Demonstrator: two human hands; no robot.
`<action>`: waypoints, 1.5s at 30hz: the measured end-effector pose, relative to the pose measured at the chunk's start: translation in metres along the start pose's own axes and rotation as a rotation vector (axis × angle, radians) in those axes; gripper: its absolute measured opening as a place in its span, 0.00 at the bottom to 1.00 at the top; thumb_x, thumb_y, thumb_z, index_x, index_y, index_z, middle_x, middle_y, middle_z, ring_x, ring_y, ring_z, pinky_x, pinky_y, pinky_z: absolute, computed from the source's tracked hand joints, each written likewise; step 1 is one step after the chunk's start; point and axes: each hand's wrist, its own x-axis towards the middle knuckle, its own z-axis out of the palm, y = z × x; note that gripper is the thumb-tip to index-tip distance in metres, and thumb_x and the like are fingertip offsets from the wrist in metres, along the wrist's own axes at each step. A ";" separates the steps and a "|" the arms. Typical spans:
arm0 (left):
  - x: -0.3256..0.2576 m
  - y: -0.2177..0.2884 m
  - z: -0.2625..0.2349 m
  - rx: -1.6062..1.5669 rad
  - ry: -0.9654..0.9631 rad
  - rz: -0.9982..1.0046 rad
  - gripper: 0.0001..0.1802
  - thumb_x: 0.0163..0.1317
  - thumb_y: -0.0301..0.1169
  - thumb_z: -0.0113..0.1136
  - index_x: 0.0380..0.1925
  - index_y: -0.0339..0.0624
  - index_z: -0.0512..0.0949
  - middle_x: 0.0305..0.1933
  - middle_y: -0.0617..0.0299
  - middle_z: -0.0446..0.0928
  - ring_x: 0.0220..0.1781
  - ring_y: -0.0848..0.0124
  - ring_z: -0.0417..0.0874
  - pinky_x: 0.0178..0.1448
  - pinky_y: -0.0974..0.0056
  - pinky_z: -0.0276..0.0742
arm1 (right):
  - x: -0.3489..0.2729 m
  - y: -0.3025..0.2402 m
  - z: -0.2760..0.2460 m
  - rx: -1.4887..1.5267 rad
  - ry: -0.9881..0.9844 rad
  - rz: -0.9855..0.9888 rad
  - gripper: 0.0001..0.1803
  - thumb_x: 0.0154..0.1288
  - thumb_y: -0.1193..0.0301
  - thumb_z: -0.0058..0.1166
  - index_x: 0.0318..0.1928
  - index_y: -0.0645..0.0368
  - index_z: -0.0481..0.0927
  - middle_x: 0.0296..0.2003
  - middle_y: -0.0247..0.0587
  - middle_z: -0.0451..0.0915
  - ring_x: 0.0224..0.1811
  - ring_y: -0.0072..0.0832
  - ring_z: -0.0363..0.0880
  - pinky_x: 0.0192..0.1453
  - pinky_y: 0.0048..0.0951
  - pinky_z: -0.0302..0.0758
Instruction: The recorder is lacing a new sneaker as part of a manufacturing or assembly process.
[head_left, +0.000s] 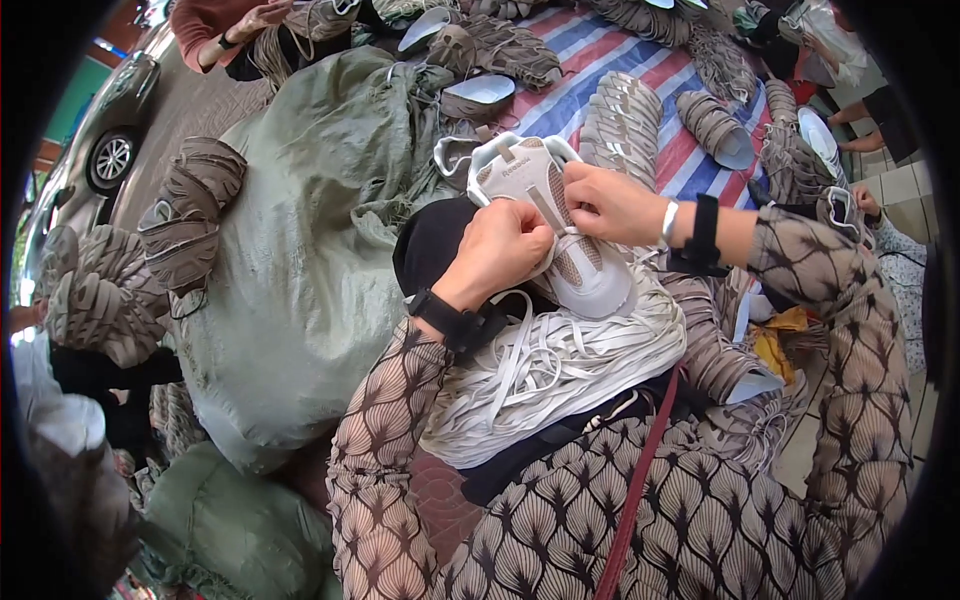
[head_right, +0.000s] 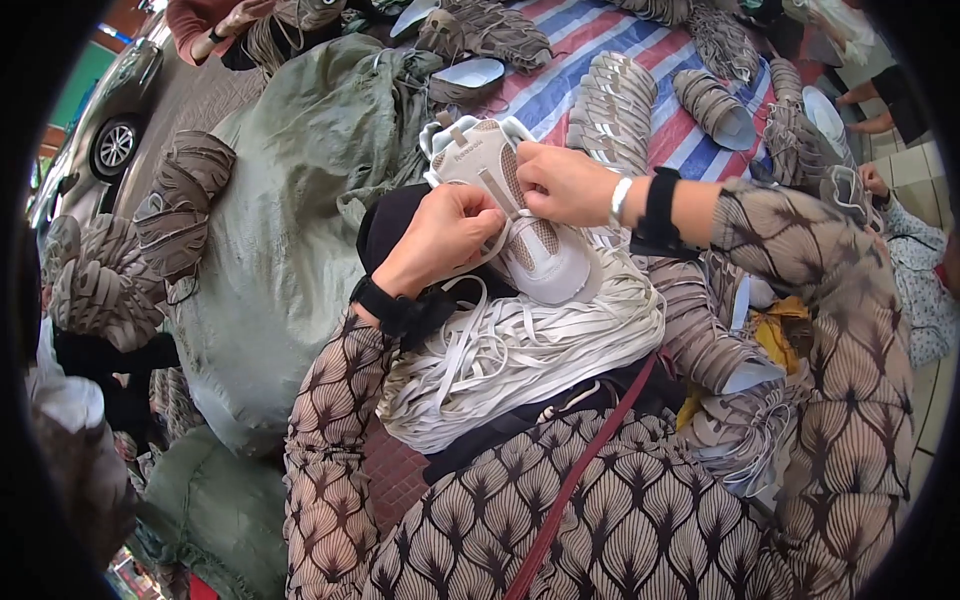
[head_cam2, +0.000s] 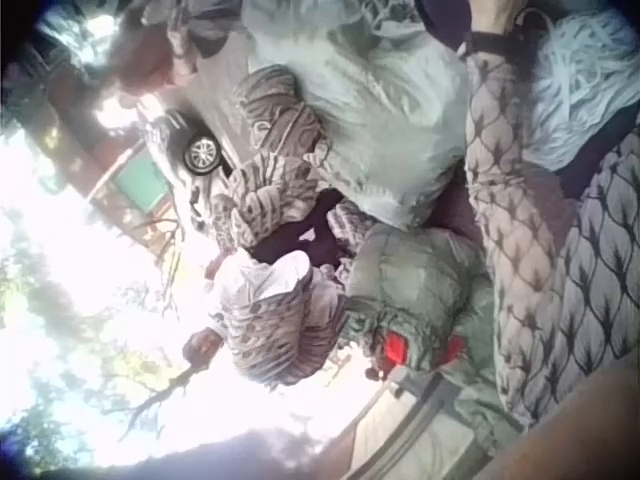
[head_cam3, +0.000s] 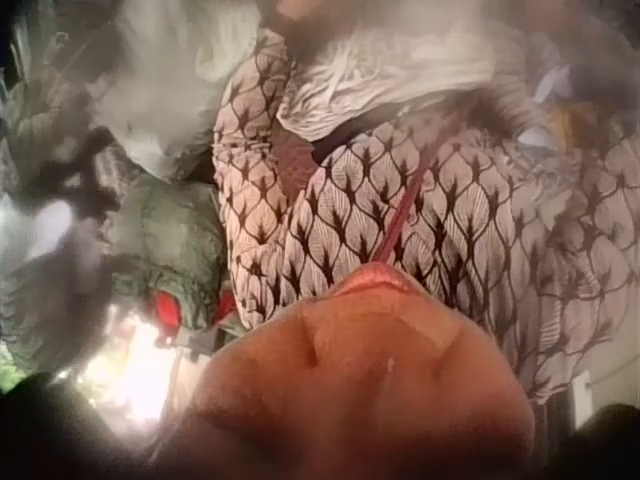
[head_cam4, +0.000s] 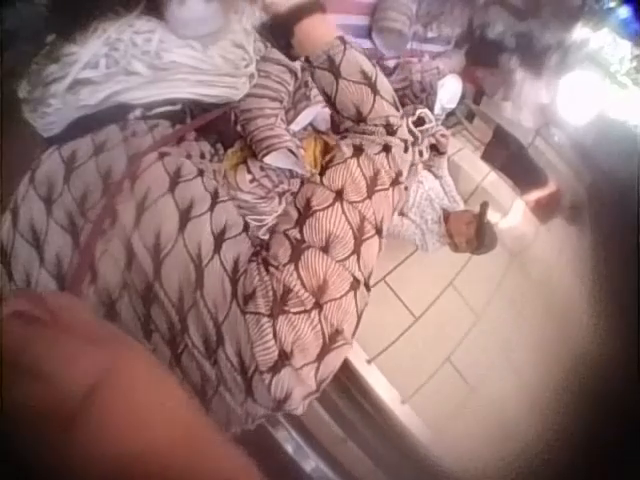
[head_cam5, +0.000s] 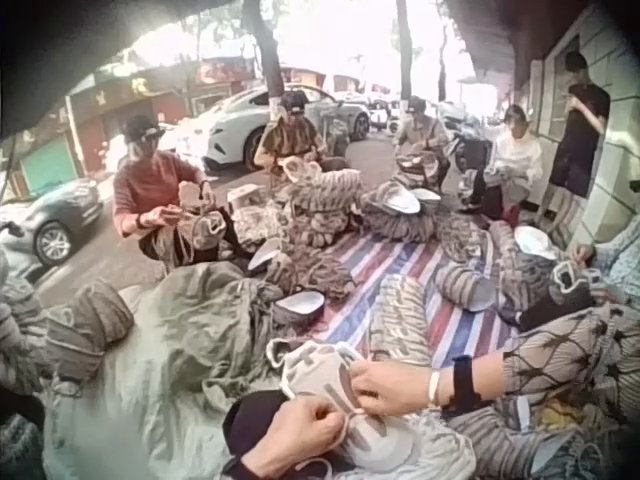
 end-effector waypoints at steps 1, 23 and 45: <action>0.000 0.003 0.000 0.006 -0.002 0.000 0.12 0.61 0.31 0.57 0.28 0.32 0.80 0.20 0.67 0.75 0.18 0.80 0.74 0.24 0.71 0.71 | -0.005 -0.001 -0.002 0.133 0.021 -0.019 0.06 0.56 0.74 0.51 0.28 0.66 0.77 0.36 0.48 0.72 0.37 0.42 0.75 0.42 0.36 0.73; -0.012 0.009 -0.026 -0.386 0.177 -0.038 0.09 0.64 0.34 0.63 0.34 0.38 0.82 0.24 0.74 0.75 0.24 0.86 0.73 0.28 0.77 0.69 | 0.022 -0.009 -0.018 0.689 0.153 0.123 0.11 0.66 0.66 0.57 0.36 0.63 0.74 0.35 0.39 0.72 0.32 0.25 0.78 0.32 0.25 0.74; -0.014 0.009 -0.035 -0.419 0.103 -0.069 0.07 0.64 0.31 0.62 0.36 0.39 0.78 0.28 0.71 0.75 0.26 0.83 0.74 0.30 0.76 0.71 | -0.006 -0.022 0.017 0.321 0.418 0.011 0.07 0.60 0.75 0.59 0.36 0.62 0.75 0.34 0.41 0.75 0.33 0.33 0.77 0.38 0.31 0.73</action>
